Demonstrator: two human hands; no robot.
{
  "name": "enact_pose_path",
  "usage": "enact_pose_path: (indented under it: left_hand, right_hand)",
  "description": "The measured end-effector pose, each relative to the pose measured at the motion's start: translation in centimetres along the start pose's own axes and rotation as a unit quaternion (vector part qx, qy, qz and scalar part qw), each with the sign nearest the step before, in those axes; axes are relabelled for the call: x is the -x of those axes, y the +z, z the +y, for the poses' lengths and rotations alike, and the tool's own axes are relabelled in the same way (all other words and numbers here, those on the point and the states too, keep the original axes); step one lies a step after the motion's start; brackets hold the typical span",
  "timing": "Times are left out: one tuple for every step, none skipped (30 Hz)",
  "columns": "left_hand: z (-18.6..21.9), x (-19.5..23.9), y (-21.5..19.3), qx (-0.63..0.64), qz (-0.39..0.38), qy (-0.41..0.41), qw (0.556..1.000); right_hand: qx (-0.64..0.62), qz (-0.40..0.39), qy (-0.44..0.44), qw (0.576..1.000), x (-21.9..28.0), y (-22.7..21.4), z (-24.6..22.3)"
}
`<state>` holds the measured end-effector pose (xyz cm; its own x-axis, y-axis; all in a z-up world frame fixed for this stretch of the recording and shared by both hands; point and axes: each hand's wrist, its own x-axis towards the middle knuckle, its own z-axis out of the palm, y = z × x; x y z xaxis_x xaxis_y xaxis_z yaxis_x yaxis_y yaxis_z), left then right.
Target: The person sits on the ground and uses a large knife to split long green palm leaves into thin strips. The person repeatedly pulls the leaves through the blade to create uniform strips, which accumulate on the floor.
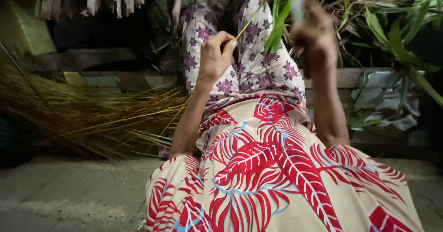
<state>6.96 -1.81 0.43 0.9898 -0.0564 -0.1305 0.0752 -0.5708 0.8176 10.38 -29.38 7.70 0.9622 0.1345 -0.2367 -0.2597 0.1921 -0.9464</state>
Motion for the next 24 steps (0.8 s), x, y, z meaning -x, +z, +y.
enact_pose_path:
  left_hand:
    - [0.1,-0.3,0.7,0.009,-0.010,0.014,1.000]
    - [0.0,-0.5,1.4,0.017,-0.021,0.027,0.999]
    - [0.5,-0.5,1.7,0.017,-0.023,0.029,0.999]
    - [1.0,-0.4,1.9,0.024,-0.025,0.033,0.999]
    - [1.4,-0.4,2.0,0.031,-0.026,0.038,0.998]
    - [1.8,-0.3,1.8,0.029,-0.026,0.037,0.999]
    - [2.1,-0.2,1.6,0.025,-0.017,0.049,0.998]
    - [2.5,-0.1,1.4,0.023,-0.008,0.061,0.998]
    - [2.5,0.2,1.2,0.021,-0.007,0.061,0.998]
    - [2.6,0.3,1.0,0.029,-0.011,0.061,0.998]
    - [2.6,0.4,0.9,0.037,-0.015,0.062,0.997]
    - [3.0,0.6,0.6,0.037,-0.014,0.063,0.997]
    - [3.3,0.9,0.4,0.042,-0.002,0.076,0.996]
    - [3.6,1.2,0.2,0.047,0.010,0.089,0.995]
    - [3.7,1.3,0.2,0.047,0.010,0.089,0.995]
    - [3.7,1.3,0.2,0.055,-0.006,0.070,0.996]
    - [3.8,1.4,0.2,0.064,-0.023,0.052,0.996]
    - [3.9,1.8,-0.3,0.064,-0.023,0.052,0.996]
    - [4.1,2.2,-0.8,0.088,-0.048,0.029,0.995]
    - [4.2,2.6,-1.4,0.112,-0.073,0.005,0.991]
    - [4.5,3.0,-1.9,0.111,-0.073,0.005,0.991]
    - [4.8,3.4,-2.3,0.103,-0.081,-0.003,0.991]
    - [5.1,3.9,-2.8,0.095,-0.088,-0.010,0.992]
    - [4.5,4.3,-3.2,0.095,-0.086,-0.010,0.992]
  right_hand:
    - [0.002,-0.025,0.037,0.999,0.5,1.2,-0.1]
    - [0.003,-0.050,0.076,0.996,1.1,2.4,-0.1]
    - [0.003,-0.048,0.075,0.996,1.8,2.6,0.3]
    - [-0.068,-0.102,0.112,0.986,2.3,2.9,0.7]
    - [-0.138,-0.156,0.150,0.967,2.9,3.3,1.2]
    - [-0.140,-0.157,0.149,0.966,2.8,3.4,1.9]
    - [-0.147,-0.169,0.142,0.964,2.6,3.5,2.6]
    - [-0.152,-0.182,0.135,0.962,2.5,3.6,3.2]
    - [-0.153,-0.183,0.135,0.962,2.5,3.5,3.3]
    - [-0.180,-0.187,0.135,0.956,2.3,3.3,3.4]
    - [-0.206,-0.192,0.136,0.950,2.1,3.1,3.5]
    - [-0.206,-0.192,0.135,0.950,2.0,3.0,3.3]
    - [-0.227,-0.169,0.139,0.949,1.8,2.9,3.1]
    - [-0.248,-0.146,0.144,0.947,1.7,2.8,3.0]
    - [-0.248,-0.146,0.144,0.947,1.8,2.9,2.9]
    - [-0.236,-0.141,0.138,0.951,1.7,3.0,2.7]
    - [-0.225,-0.135,0.131,0.956,1.7,3.1,2.6]
    - [-0.225,-0.136,0.131,0.956,1.3,2.2,3.3]
    - [-0.234,-0.175,0.069,0.954,0.9,1.3,4.0]
    - [-0.244,-0.213,0.007,0.946,0.4,0.4,4.8]
    - [-0.245,-0.213,0.007,0.946,-1.1,-1.6,6.8]
    - [-0.284,-0.195,0.028,0.938,-2.7,-3.5,8.8]
    - [-0.323,-0.176,0.049,0.929,-4.3,-5.5,10.8]
    - [-0.322,-0.178,0.050,0.929,-4.0,-5.5,9.7]
